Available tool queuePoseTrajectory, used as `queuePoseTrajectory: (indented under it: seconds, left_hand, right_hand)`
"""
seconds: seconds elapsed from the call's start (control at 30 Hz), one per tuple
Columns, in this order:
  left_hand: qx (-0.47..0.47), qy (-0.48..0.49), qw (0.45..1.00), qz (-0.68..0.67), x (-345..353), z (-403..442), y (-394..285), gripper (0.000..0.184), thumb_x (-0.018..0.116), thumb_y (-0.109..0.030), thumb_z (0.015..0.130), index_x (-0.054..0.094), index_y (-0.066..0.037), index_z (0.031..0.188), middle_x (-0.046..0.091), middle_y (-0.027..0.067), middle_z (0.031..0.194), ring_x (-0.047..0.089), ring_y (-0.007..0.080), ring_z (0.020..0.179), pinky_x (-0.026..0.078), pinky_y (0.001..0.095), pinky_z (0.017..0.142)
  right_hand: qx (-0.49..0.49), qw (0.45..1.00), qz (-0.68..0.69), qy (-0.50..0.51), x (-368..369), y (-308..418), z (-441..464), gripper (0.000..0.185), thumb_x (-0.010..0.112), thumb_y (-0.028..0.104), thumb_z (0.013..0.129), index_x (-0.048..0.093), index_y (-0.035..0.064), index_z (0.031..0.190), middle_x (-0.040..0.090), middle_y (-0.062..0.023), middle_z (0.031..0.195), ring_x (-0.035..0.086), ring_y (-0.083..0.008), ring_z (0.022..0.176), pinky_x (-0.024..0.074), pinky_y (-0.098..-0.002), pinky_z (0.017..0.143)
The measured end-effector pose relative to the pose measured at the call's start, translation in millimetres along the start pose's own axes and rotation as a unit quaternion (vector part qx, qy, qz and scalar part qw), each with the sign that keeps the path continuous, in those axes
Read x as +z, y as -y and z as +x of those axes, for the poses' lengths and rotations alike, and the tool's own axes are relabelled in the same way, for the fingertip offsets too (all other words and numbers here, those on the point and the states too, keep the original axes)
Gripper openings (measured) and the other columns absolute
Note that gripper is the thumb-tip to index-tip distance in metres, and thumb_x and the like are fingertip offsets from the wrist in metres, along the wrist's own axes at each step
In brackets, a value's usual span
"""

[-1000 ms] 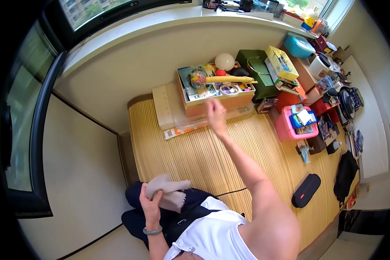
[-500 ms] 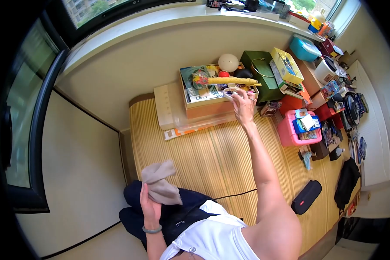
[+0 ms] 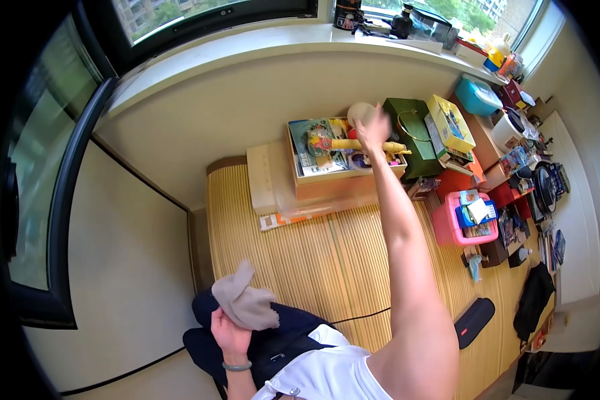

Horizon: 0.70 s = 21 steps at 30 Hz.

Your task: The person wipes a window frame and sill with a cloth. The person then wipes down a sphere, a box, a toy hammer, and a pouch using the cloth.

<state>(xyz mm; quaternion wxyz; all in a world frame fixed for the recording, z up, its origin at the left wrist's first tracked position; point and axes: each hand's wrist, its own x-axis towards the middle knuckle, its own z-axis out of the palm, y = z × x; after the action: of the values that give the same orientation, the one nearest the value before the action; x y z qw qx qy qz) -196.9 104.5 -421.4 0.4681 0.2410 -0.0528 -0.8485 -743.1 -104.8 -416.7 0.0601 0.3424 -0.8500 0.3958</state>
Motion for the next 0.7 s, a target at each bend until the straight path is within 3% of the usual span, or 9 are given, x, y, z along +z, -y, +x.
queuePoseTrajectory:
  seconds: [0.07,0.2,0.27,0.33,0.43,0.53,0.6,0.63,0.7]
  left_hand:
    - [0.008,0.037,0.999,-0.016,-14.9,-0.1,5.4,0.051,0.036,-0.030,0.098,0.038,-0.005,0.142,0.044,0.0107,0.144,0.040,0.0311,0.134,0.027,0.0481,0.113]
    - [0.001,-0.033,0.998,0.047,-37.7,-3.9,17.1,0.051,0.039,-0.039,0.100,0.039,-0.009,0.142,0.045,0.0102,0.144,0.041,0.0292,0.133,0.033,0.0466,0.112]
    - [0.012,-0.059,0.990,0.124,-30.3,-6.8,18.5,0.057,0.040,-0.046,0.099,0.038,-0.010,0.143,0.044,0.0091,0.144,0.043,0.0273,0.133,0.037,0.0446,0.110]
    - [0.023,-0.018,0.990,0.138,-27.4,-7.3,20.7,0.057,0.039,-0.046,0.099,0.037,-0.010,0.143,0.045,0.0082,0.143,0.045,0.0259,0.131,0.039,0.0433,0.108]
    - [0.042,0.025,0.983,0.176,-3.3,-0.7,23.9,0.053,0.049,-0.033,0.099,0.035,-0.009,0.144,0.046,0.0079,0.142,0.047,0.0253,0.128,0.041,0.0421,0.106]
    - [0.106,0.005,0.955,0.277,-10.9,5.0,33.3,0.049,0.051,-0.012,0.098,0.034,-0.005,0.144,0.047,0.0089,0.138,0.053,0.0237,0.119,0.045,0.0380,0.100]
    - [0.071,0.048,0.896,0.436,9.0,7.2,28.1,0.036,0.045,-0.003,0.095,0.049,-0.002,0.131,0.052,0.0068,0.130,0.050,0.0202,0.119,0.039,0.0366,0.102]
    - [0.143,0.015,0.851,0.505,14.3,10.6,41.2,0.032,0.050,-0.005,0.092,0.053,-0.002,0.124,0.055,0.0082,0.124,0.048,0.0244,0.121,0.037,0.0392,0.104]
    - [0.256,0.114,0.603,0.747,28.9,23.3,38.8,0.039,0.059,-0.005,0.083,0.054,-0.002,0.122,0.053,0.0200,0.125,0.045,0.0404,0.122,0.033,0.0456,0.106]
  right_hand:
    - [0.009,0.998,-0.065,0.003,28.7,-9.2,24.2,0.100,0.071,0.056,0.070,0.019,0.0291,0.151,0.021,-0.0344,0.148,0.026,-0.0472,0.136,0.0240,-0.0570,0.108]
    - [-0.011,0.994,-0.079,0.079,25.7,-15.5,39.1,0.090,0.078,0.045,0.065,0.036,0.0264,0.143,0.041,-0.0274,0.133,0.043,-0.0462,0.122,0.0372,-0.0493,0.102]
    - [-0.018,0.997,0.018,-0.077,19.7,-6.7,32.0,0.087,0.078,0.040,0.067,0.037,0.0221,0.143,0.044,-0.0255,0.126,0.051,-0.0409,0.113,0.0415,-0.0494,0.099]
    - [-0.033,0.965,0.240,-0.098,-24.0,34.0,-2.9,0.082,0.070,0.044,0.077,0.034,0.0125,0.144,0.041,-0.0236,0.132,0.050,-0.0387,0.117,0.0437,-0.0493,0.097]
    - [0.029,0.803,0.577,0.148,-46.1,59.1,-81.8,0.076,0.052,0.055,0.089,0.033,0.0056,0.143,0.043,-0.0175,0.139,0.050,-0.0330,0.123,0.0460,-0.0472,0.097]
    - [0.187,0.637,0.651,0.368,-72.5,88.6,-197.2,0.072,0.045,0.057,0.093,0.033,0.0073,0.143,0.049,-0.0137,0.136,0.053,-0.0263,0.122,0.0473,-0.0430,0.099]
    - [0.265,0.575,0.626,0.455,-79.6,101.4,-257.6,0.071,0.045,0.056,0.093,0.033,0.0072,0.143,0.049,-0.0134,0.137,0.054,-0.0269,0.122,0.0477,-0.0402,0.099]
    - [0.283,0.572,0.611,0.468,-76.8,104.1,-290.1,0.071,0.046,0.055,0.093,0.033,0.0069,0.144,0.048,-0.0130,0.138,0.052,-0.0261,0.124,0.0459,-0.0390,0.101]
    - [0.285,0.583,0.593,0.477,-79.5,121.0,-348.8,0.072,0.047,0.054,0.093,0.031,0.0058,0.145,0.045,-0.0129,0.139,0.047,-0.0245,0.127,0.0414,-0.0366,0.104]
